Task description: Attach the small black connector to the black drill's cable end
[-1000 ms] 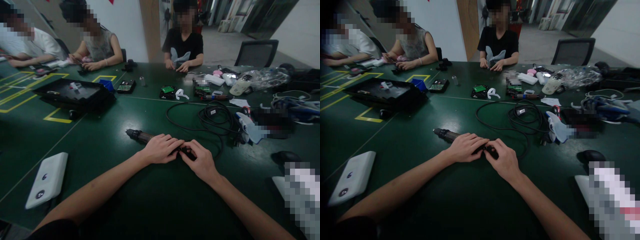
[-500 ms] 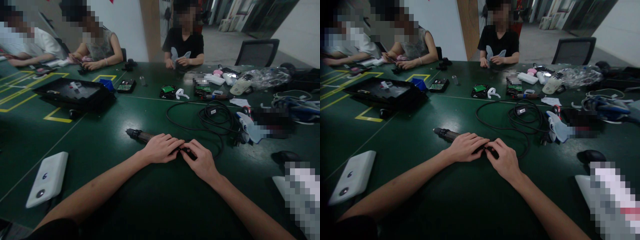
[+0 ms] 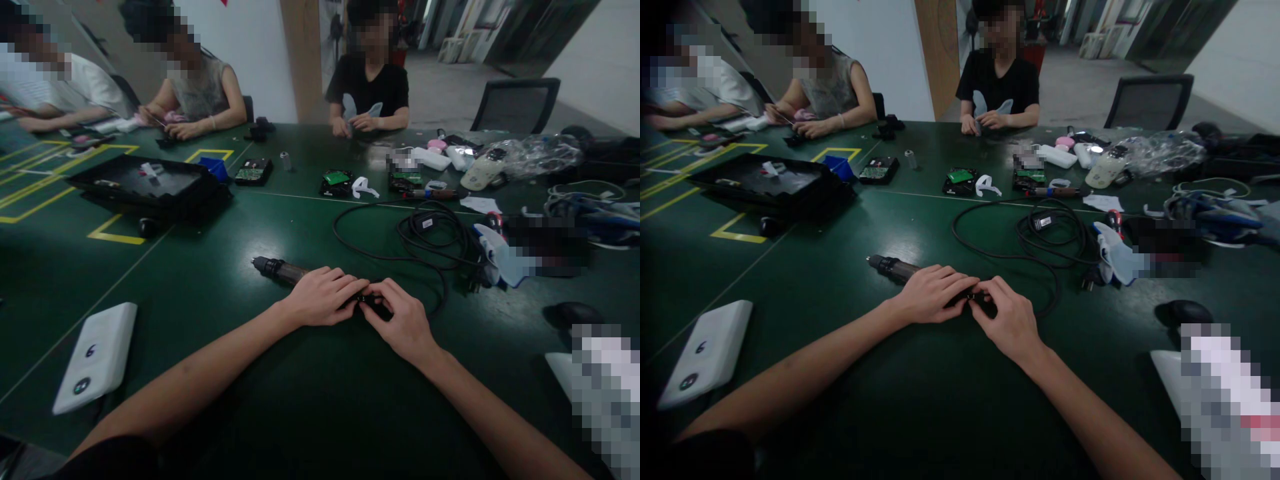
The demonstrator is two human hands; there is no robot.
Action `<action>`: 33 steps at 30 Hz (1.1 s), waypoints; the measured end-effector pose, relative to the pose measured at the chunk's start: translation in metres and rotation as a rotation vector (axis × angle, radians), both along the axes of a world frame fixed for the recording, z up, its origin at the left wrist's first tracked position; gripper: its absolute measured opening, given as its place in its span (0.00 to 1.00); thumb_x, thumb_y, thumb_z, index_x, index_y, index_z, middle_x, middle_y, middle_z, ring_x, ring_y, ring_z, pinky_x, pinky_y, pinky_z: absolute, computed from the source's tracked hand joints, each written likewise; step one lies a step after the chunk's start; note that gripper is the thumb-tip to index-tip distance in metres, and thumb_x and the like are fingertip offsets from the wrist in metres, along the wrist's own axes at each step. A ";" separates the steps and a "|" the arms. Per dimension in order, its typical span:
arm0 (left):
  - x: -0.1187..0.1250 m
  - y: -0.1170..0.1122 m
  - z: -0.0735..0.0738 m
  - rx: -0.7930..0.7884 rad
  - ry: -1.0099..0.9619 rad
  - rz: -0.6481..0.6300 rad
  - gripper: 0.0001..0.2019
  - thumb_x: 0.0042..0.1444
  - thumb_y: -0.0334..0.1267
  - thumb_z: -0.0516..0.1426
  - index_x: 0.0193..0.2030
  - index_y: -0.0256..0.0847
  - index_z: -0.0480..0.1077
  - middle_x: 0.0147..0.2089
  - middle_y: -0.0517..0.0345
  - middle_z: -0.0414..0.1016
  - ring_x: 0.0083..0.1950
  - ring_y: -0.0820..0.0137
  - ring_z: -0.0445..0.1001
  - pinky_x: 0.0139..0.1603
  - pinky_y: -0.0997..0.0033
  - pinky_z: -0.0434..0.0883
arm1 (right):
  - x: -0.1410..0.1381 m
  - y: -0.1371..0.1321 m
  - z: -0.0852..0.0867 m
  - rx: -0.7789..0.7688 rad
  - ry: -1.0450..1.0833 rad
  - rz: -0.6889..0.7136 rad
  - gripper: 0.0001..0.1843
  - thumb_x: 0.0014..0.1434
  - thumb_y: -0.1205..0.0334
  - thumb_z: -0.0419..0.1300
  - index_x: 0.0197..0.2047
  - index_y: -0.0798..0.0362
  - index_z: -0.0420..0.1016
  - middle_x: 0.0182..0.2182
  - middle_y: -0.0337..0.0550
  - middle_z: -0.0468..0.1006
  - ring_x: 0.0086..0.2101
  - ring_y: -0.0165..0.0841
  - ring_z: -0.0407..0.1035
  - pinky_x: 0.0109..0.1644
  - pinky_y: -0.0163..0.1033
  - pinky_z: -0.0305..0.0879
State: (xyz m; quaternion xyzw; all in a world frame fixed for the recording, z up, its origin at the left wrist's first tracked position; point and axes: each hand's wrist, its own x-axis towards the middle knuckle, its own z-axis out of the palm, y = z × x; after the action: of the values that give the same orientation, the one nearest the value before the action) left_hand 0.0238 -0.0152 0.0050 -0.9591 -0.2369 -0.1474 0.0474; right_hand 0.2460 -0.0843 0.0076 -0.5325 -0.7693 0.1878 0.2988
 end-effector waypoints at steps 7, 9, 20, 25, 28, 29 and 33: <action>0.000 0.000 0.001 -0.005 -0.012 -0.001 0.24 0.70 0.47 0.51 0.69 0.40 0.64 0.57 0.52 0.78 0.52 0.64 0.75 0.48 0.62 0.70 | 0.000 0.000 0.001 0.009 -0.032 0.014 0.08 0.69 0.60 0.59 0.51 0.45 0.74 0.45 0.42 0.76 0.41 0.35 0.76 0.40 0.40 0.72; 0.000 0.000 0.001 -0.007 -0.010 -0.002 0.24 0.70 0.47 0.52 0.68 0.39 0.64 0.57 0.52 0.78 0.52 0.63 0.75 0.48 0.62 0.70 | 0.000 0.000 0.001 0.004 -0.042 0.009 0.08 0.69 0.58 0.60 0.51 0.45 0.74 0.45 0.41 0.76 0.41 0.35 0.76 0.40 0.40 0.72; 0.000 0.000 0.001 -0.002 -0.010 -0.001 0.25 0.69 0.46 0.52 0.69 0.39 0.64 0.57 0.50 0.78 0.52 0.63 0.76 0.48 0.62 0.71 | -0.001 0.000 0.000 0.019 -0.040 -0.007 0.09 0.69 0.55 0.60 0.50 0.45 0.75 0.44 0.41 0.77 0.40 0.35 0.76 0.40 0.41 0.73; 0.000 0.000 0.000 0.005 -0.010 0.001 0.24 0.70 0.47 0.52 0.68 0.40 0.64 0.57 0.51 0.78 0.52 0.63 0.76 0.48 0.62 0.70 | 0.000 0.000 0.001 0.011 -0.037 0.014 0.08 0.71 0.57 0.58 0.51 0.45 0.75 0.45 0.42 0.76 0.40 0.34 0.75 0.41 0.41 0.73; 0.001 0.000 -0.001 0.012 -0.004 0.005 0.25 0.69 0.47 0.52 0.68 0.40 0.65 0.56 0.51 0.78 0.51 0.63 0.76 0.48 0.63 0.71 | 0.000 0.000 0.002 0.022 -0.027 0.006 0.08 0.69 0.57 0.60 0.50 0.45 0.75 0.44 0.42 0.76 0.40 0.35 0.76 0.41 0.41 0.73; 0.001 0.000 -0.001 0.014 -0.004 0.004 0.25 0.68 0.47 0.53 0.68 0.40 0.65 0.56 0.50 0.78 0.51 0.63 0.76 0.48 0.63 0.71 | 0.000 0.000 0.002 0.023 -0.022 -0.001 0.08 0.69 0.57 0.60 0.50 0.45 0.75 0.44 0.42 0.77 0.40 0.35 0.76 0.41 0.40 0.73; 0.000 0.000 -0.001 0.016 -0.010 -0.004 0.25 0.69 0.47 0.53 0.68 0.39 0.65 0.57 0.50 0.78 0.51 0.63 0.76 0.47 0.63 0.71 | 0.000 0.001 0.002 0.024 -0.014 0.005 0.07 0.70 0.57 0.60 0.49 0.45 0.75 0.44 0.42 0.77 0.40 0.35 0.76 0.40 0.40 0.74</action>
State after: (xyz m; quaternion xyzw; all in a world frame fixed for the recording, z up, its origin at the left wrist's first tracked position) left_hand 0.0240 -0.0149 0.0043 -0.9585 -0.2339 -0.1540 0.0536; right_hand 0.2462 -0.0834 0.0094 -0.5284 -0.7749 0.1756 0.2991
